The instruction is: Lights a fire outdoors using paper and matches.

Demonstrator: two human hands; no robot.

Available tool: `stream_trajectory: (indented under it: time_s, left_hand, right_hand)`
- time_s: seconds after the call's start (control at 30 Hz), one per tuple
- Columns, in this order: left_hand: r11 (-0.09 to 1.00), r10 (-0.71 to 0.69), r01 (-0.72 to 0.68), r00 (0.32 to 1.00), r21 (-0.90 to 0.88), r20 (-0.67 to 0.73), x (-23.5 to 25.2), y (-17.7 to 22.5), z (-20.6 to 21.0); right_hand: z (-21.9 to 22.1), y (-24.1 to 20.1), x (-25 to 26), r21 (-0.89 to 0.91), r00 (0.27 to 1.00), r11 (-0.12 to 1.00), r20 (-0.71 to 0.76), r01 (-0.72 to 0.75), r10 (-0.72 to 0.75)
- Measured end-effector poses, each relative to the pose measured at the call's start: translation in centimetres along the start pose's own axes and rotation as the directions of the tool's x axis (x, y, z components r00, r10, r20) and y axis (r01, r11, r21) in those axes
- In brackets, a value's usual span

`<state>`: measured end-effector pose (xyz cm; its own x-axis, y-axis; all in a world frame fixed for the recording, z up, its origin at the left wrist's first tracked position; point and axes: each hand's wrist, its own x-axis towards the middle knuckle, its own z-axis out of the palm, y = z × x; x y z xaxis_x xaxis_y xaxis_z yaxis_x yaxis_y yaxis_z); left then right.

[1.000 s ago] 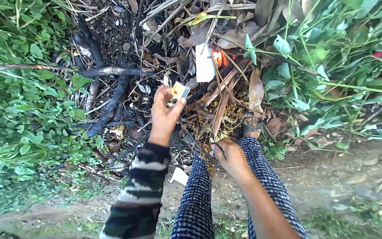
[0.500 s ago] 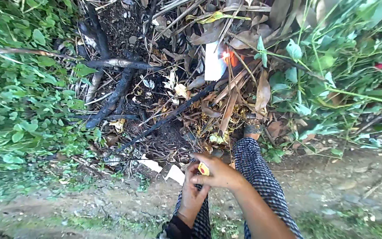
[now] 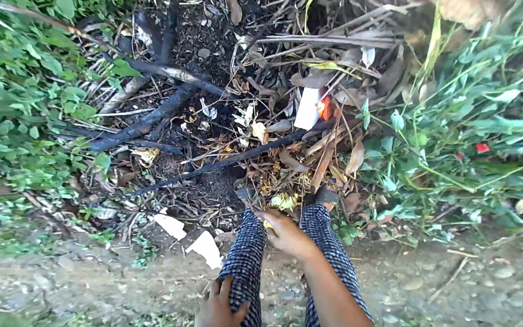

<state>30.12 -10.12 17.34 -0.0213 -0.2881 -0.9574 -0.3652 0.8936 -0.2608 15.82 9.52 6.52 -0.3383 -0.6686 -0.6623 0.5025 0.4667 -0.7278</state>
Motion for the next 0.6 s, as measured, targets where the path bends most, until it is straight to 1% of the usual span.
stream_trajectory:
  time_s: [0.13, 0.3, 0.4, 0.6]
  left_hand:
    - [0.998, 0.066, -0.066, 0.998, 0.017, -0.001, 0.5, -0.1, 0.7]
    - [0.993, 0.105, -0.108, 0.992, -0.040, -0.065, 0.5, -1.0, 1.3]
    - [0.991, 0.118, -0.122, 0.990, -0.049, -0.078, 0.8, -1.0, 1.6]
    - [0.993, 0.105, -0.108, 0.993, -0.046, -0.048, 0.7, -0.5, 1.6]
  right_hand:
    - [0.6, 0.0, 0.4, -0.089, 1.000, 0.996, -0.014, 0.002, -0.004]
    - [0.7, 0.1, 0.9, -0.053, 0.996, 0.998, -0.086, -0.017, 0.012]
    - [0.5, 0.4, 0.9, -0.025, 0.990, 1.000, -0.141, 0.010, -0.014]
    - [0.3, 1.2, 0.5, 0.016, 0.984, 0.999, -0.176, 0.045, -0.041]
